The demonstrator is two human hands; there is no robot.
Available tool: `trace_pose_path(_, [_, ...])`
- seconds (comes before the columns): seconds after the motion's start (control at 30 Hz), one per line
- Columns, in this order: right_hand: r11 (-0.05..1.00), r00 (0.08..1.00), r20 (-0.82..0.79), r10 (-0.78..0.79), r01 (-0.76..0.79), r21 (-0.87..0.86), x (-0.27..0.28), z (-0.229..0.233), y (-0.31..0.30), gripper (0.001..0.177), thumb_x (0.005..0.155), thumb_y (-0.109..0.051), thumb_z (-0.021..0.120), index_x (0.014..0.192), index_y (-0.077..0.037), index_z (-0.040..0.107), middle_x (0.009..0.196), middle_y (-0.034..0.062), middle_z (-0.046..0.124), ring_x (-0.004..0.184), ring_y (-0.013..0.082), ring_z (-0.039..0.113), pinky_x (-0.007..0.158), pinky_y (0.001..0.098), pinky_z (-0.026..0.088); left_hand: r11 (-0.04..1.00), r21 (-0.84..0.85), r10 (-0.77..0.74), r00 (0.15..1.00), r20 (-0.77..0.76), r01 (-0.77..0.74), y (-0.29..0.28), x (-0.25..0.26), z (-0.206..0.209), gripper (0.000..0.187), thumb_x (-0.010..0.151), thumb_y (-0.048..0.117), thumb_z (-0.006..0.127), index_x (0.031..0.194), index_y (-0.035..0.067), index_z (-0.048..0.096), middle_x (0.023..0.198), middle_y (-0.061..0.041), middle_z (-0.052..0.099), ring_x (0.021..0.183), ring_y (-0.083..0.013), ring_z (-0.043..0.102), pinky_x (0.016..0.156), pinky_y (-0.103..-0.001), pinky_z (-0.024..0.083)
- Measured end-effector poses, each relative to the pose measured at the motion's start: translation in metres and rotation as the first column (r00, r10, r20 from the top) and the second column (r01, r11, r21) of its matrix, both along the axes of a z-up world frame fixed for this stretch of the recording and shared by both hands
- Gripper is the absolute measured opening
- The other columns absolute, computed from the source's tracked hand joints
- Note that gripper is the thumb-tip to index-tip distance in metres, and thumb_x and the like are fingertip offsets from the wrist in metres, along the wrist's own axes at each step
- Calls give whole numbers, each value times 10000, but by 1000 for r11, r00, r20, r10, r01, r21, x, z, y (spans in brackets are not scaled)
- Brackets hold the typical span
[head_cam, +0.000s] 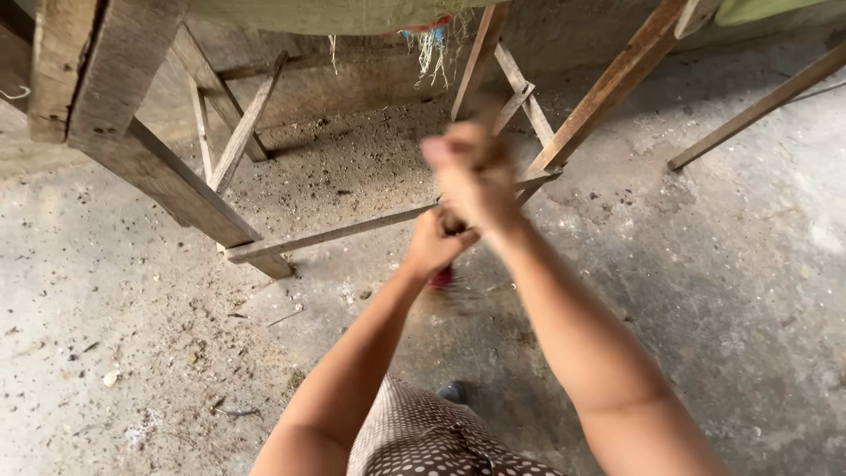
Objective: The person sweeps a concrete floor with a traditional straw broom, moving around a parked scooter and under a wooden table. The person gathers visible debris into piles while sweeping different sections of the floor.
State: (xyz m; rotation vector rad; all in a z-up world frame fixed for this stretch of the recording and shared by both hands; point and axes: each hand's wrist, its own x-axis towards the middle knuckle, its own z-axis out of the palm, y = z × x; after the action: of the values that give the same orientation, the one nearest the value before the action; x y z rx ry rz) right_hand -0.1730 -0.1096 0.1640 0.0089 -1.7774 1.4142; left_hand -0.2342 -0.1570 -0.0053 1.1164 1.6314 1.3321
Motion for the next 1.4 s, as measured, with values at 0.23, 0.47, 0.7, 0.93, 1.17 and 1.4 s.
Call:
trace_pose_path(0.23, [900,813,557,-173,-99,425,-82,-25,-73,229,1033,-296,585,1107,-83,547,639,-8,542,402,94,480,320,226,406,999,28,17,871,492,-35,-5,32,-120,454,874,349,746,1169,12,673,1053,-207,691,930,-248,656,787,-378,530])
trace_pose_path(0.47, [1000,777,629,18,-13,-13,44,-92,26,947,865,-375,793,1604,-120,258,1674,179,311,1531,283,356,1240,463,364,898,-98,402,710,579,-428,45,20,-125,463,928,384,729,1082,-51,693,926,-191,736,760,-207,682,643,-336,542])
trace_pose_path(0.7, [938,502,814,-292,-14,345,184,-273,55,847,652,-289,924,1342,-57,491,1206,186,648,1080,343,631,950,502,509,809,-279,553,509,659,-518,30,-25,-73,404,921,341,727,953,-45,611,811,-140,726,679,-207,714,615,-326,576])
trace_pose_path(0.93, [758,415,762,-496,-221,614,150,-291,63,546,696,-282,856,1185,-173,637,1134,46,723,1073,270,673,933,487,461,830,-62,451,600,661,-555,-56,-14,-77,255,896,175,638,1065,-11,682,900,-176,777,780,-206,777,727,-299,626])
trace_pose_path(1.17, [523,762,475,-440,-213,825,4,-254,62,793,564,-459,913,1255,-185,637,1229,60,634,1180,286,555,1044,523,397,427,-83,459,137,878,-900,-143,-121,-45,314,971,185,456,662,136,473,552,-20,476,522,-171,494,613,-374,561])
trace_pose_path(1.4, [428,782,534,-323,-382,819,-151,-228,40,647,672,-300,902,1272,-305,662,1181,12,652,1165,260,548,1032,508,365,61,-301,233,-280,931,-952,-201,-216,-51,354,927,292,472,640,163,311,497,6,291,436,-170,312,536,-364,402])
